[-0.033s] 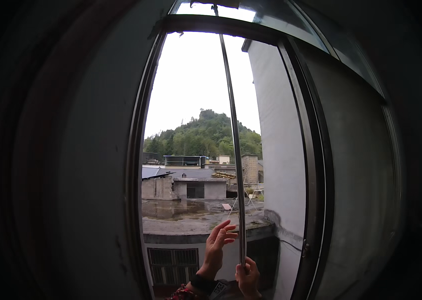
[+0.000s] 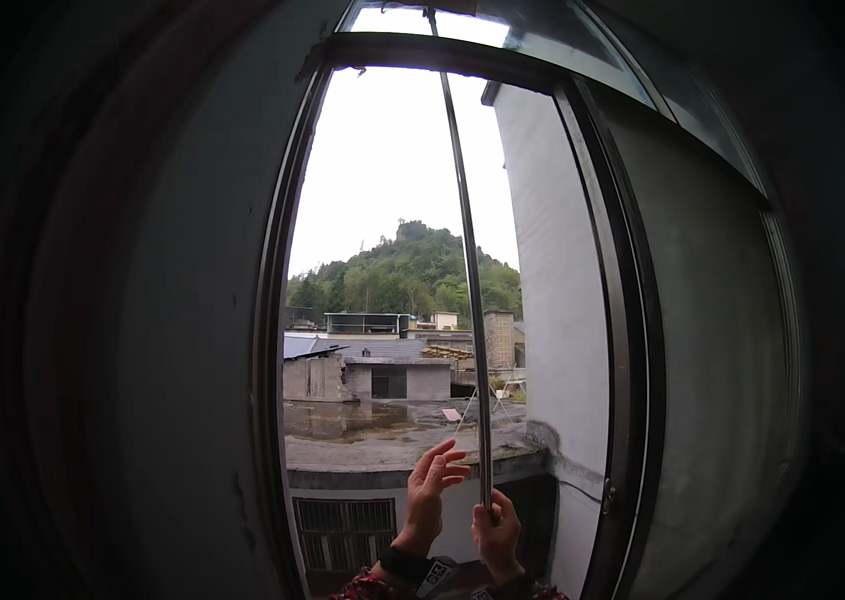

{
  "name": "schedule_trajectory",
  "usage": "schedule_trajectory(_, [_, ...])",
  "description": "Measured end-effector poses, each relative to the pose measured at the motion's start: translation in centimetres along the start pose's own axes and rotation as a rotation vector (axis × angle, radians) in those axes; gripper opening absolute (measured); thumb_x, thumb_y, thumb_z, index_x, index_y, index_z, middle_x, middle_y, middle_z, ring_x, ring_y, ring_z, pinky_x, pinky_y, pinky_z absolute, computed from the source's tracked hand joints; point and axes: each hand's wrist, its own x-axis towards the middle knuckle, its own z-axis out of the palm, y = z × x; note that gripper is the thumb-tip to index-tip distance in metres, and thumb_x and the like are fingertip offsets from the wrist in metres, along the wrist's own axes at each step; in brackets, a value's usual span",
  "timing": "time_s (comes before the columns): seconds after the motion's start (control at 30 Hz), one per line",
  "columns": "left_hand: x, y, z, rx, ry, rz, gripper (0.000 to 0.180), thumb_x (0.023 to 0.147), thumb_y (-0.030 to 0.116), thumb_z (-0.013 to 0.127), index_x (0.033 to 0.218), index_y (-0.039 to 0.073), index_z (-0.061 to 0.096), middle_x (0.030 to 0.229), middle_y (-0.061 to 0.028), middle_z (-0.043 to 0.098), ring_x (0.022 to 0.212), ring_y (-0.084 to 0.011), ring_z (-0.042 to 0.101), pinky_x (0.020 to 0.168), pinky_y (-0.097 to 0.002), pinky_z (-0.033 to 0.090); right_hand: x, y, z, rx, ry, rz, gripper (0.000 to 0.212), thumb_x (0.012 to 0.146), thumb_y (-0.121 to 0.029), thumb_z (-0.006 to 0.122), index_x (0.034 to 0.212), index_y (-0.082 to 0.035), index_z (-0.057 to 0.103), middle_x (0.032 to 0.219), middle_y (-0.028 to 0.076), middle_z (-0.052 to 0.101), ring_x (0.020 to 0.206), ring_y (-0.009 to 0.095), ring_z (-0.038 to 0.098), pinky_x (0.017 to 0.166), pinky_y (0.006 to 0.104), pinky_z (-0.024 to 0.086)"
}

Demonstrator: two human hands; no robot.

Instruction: The person uses a long-handled window squeegee with a cloth to wipe the interior surface of a large window. They repeatedly wipe the glass, then remove the cloth, rinse it in a bucket of water, and reattach it to the squeegee before continuing to clean the window.

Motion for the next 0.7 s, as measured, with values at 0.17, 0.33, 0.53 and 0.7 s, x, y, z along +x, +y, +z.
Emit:
schedule_trajectory(0.17, [0.6, -0.9, -1.0, 0.064, 0.082, -0.076, 0.035, 0.098, 0.025, 0.045, 0.125, 0.003, 0.052, 0.107, -0.0086, 0.063, 0.086, -0.0153, 0.063, 0.077, -0.0273, 0.048, 12.2, -5.0, 3.4, 0.005, -0.020, -0.204, 0.034, 0.094, -0.013, 0.057, 0.123, 0.001, 0.047, 0.068, -0.002, 0.050, 0.051, 0.003, 0.043, 0.044, 0.0190, 0.035])
schedule_trajectory(0.33, [0.6, -0.5, 0.2, 0.055, 0.105, -0.076, 0.034, 0.098, 0.025, 0.047, 0.125, 0.006, 0.053, 0.107, -0.0068, 0.063, 0.089, -0.0124, 0.061, 0.076, -0.0252, 0.047, 5.3, -2.7, -0.3, -0.183, 0.025, -0.172, 0.035, 0.093, -0.017, 0.059, 0.121, 0.001, 0.048, 0.068, -0.002, 0.051, 0.052, 0.004, 0.044, 0.045, 0.0187, 0.035])
schedule_trajectory(0.53, [0.1, 1.6, 3.7, 0.090, -0.091, -0.042, 0.045, 0.098, 0.033, 0.045, 0.135, 0.007, 0.042, 0.118, -0.0098, 0.058, 0.097, -0.0156, 0.060, 0.079, -0.0293, 0.049, -13.5, 2.5, -7.4, -0.378, 0.057, 0.108, 0.046, 0.094, -0.021, 0.058, 0.132, -0.001, 0.042, 0.073, 0.000, 0.053, 0.053, 0.004, 0.043, 0.045, 0.0196, 0.036])
schedule_trajectory(0.7, [-1.9, 3.4, 7.8, 0.030, -0.344, -0.025, 0.058, 0.098, 0.040, 0.046, 0.143, 0.007, 0.031, 0.124, -0.0127, 0.055, 0.100, -0.0187, 0.060, 0.080, -0.0310, 0.049, -20.8, 0.9, -10.8, -0.303, 0.012, 0.311, 0.047, 0.094, -0.021, 0.058, 0.133, -0.001, 0.042, 0.074, 0.001, 0.053, 0.053, 0.004, 0.043, 0.046, 0.0198, 0.037])
